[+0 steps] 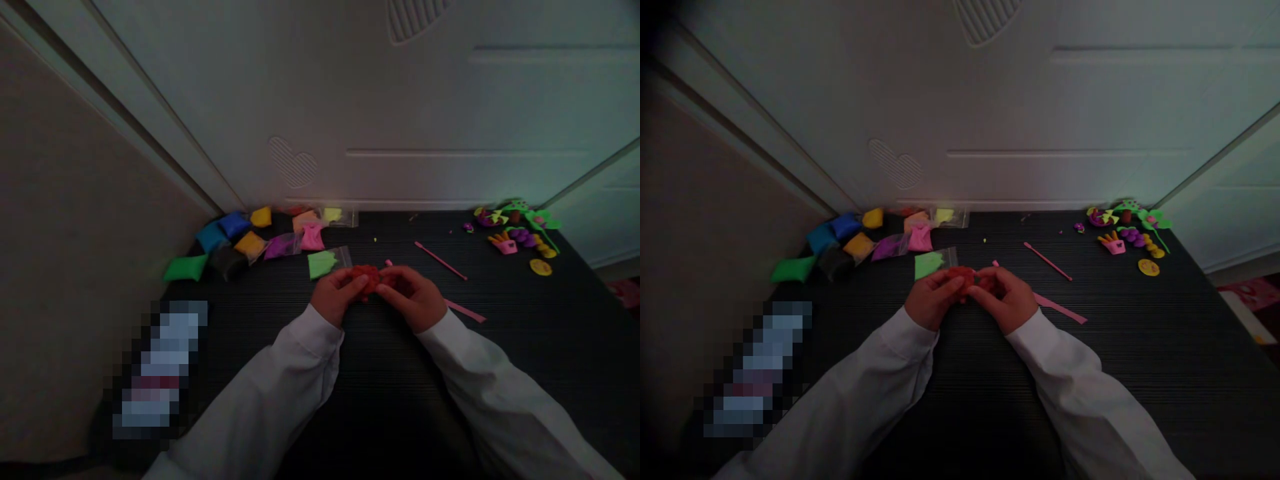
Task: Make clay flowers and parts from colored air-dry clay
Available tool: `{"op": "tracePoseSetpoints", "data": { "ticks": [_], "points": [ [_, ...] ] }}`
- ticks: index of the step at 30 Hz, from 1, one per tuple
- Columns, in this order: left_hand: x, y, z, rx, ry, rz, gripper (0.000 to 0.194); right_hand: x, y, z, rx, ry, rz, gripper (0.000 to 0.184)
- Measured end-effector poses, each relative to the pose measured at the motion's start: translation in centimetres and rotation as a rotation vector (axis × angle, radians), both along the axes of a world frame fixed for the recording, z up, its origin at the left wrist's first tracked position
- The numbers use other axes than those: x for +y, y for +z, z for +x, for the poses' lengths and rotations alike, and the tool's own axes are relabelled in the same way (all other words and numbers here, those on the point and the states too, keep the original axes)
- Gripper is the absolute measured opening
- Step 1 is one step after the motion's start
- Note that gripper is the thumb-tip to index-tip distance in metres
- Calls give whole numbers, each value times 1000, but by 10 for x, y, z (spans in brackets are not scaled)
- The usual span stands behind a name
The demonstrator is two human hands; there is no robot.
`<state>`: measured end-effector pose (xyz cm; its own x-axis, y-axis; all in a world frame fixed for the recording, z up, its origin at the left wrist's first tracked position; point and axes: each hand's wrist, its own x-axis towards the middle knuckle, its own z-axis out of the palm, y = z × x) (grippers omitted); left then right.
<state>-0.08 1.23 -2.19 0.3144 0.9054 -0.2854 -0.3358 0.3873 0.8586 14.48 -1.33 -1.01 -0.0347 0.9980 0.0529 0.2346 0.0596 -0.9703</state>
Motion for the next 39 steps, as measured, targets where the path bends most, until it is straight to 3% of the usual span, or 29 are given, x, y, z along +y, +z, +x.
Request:
{"op": "tracePoseSetpoints", "data": {
  "ticks": [2,8,12,16,20,25,28,31,36,39],
  "points": [
    [-1,1,0,-25,11,-11,24,0,-2,-1,49,6,25,34],
    [-3,2,2,-90,-3,16,29,2,2,0,-1,-42,-17,17],
    [-4,1,1,-53,-26,41,37,3,4,1,104,-66,-35,17],
    [-6,3,2,-36,46,68,28,-1,8,-3,255,7,-77,16],
    [-10,9,1,-184,8,15,20,-3,11,-5,356,16,-144,14],
    [-12,15,-2,-298,-57,1,28,-4,16,-2,487,37,-181,7],
    [-12,14,-3,-279,-12,37,29,-6,18,-3,459,27,-212,9],
    [-11,13,-3,-162,55,41,18,-8,20,-5,415,17,-229,12],
    [-13,14,0,-26,125,68,9,-8,22,-8,351,-64,-136,14],
    [-14,16,2,-1,155,76,8,-10,22,-8,183,-75,-45,10]
  ]
}}
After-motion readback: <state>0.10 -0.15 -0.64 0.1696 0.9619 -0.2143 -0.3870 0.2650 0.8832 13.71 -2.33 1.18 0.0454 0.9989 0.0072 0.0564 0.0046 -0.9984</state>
